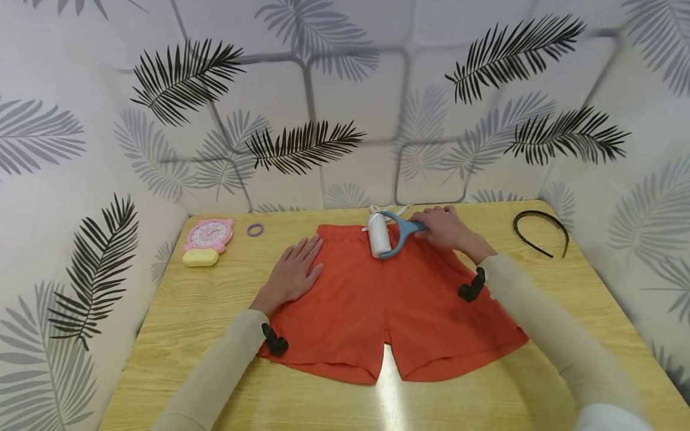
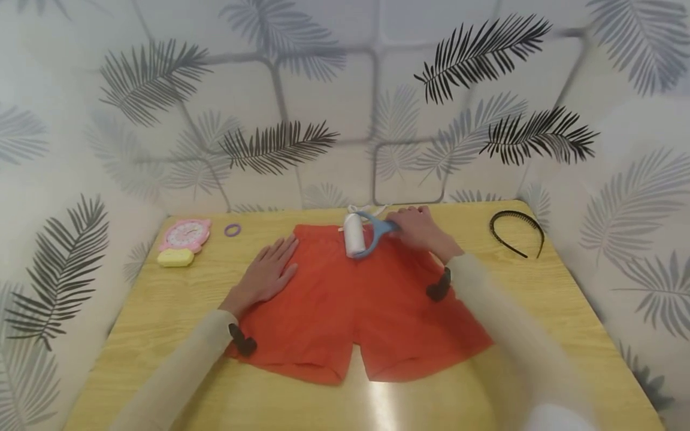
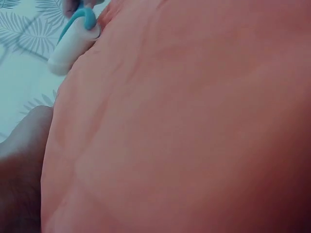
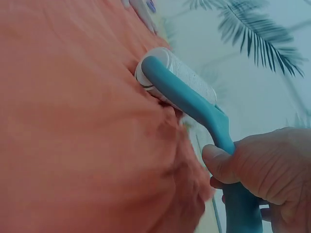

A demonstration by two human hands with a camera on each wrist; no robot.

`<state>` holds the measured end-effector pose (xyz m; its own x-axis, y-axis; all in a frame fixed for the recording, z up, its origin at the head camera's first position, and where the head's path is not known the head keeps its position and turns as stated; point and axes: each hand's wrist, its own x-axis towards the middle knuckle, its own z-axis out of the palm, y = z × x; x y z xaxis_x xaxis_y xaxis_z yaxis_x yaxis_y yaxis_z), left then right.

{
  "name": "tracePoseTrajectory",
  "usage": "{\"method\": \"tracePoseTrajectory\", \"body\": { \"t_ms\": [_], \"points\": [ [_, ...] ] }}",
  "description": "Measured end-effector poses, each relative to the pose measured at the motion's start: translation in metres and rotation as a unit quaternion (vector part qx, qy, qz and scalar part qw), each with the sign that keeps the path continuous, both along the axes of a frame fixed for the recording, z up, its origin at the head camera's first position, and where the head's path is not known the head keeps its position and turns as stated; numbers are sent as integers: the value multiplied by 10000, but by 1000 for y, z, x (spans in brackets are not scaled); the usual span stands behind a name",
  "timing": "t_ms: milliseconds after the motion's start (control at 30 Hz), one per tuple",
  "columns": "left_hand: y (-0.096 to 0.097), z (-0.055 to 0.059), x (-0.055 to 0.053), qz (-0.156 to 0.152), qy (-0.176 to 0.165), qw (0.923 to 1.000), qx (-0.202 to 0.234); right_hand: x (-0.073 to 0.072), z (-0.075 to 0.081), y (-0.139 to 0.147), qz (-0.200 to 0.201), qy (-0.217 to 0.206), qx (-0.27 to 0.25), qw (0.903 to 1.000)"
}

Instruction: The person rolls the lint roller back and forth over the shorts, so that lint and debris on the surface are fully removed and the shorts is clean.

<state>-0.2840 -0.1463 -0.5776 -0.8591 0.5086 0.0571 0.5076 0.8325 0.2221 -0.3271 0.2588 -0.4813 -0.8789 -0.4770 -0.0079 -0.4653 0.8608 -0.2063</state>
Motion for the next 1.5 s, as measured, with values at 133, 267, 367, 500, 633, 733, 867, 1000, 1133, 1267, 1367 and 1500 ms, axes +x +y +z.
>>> {"method": "tracePoseTrajectory", "body": {
  "t_ms": [133,267,367,500,633,733,867,1000,1133,1267,1367,1500],
  "points": [
    [0,-4,-1,15,104,9999,21,-1,-1,29,-201,-27,-70,9998],
    [2,-1,0,32,142,9999,19,0,-2,56,-400,-29,-145,9991],
    [3,2,3,53,109,9999,8,2,-2,73,-492,-67,-148,9987],
    [3,5,4,95,47,9999,-54,6,-1,88,-445,-165,-177,9987],
    [3,5,3,96,9,9999,-68,11,2,102,-407,-292,-250,9984],
    [3,5,3,90,21,9999,-61,14,3,111,-422,-274,-297,9983],
    [2,5,2,79,80,9999,-61,17,1,120,-474,-217,-409,9978],
    [2,4,2,81,54,9999,-73,19,1,121,-506,-213,-852,9948],
    [1,6,1,75,36,10000,-55,19,7,114,-374,18,-1322,9905],
    [1,7,2,83,87,9999,-29,20,19,94,-218,170,-1559,9874],
    [1,6,2,75,90,9999,-9,22,27,71,-72,195,-1612,9867],
    [2,4,2,51,53,10000,27,29,36,33,370,281,-1521,9873]
  ]
}}
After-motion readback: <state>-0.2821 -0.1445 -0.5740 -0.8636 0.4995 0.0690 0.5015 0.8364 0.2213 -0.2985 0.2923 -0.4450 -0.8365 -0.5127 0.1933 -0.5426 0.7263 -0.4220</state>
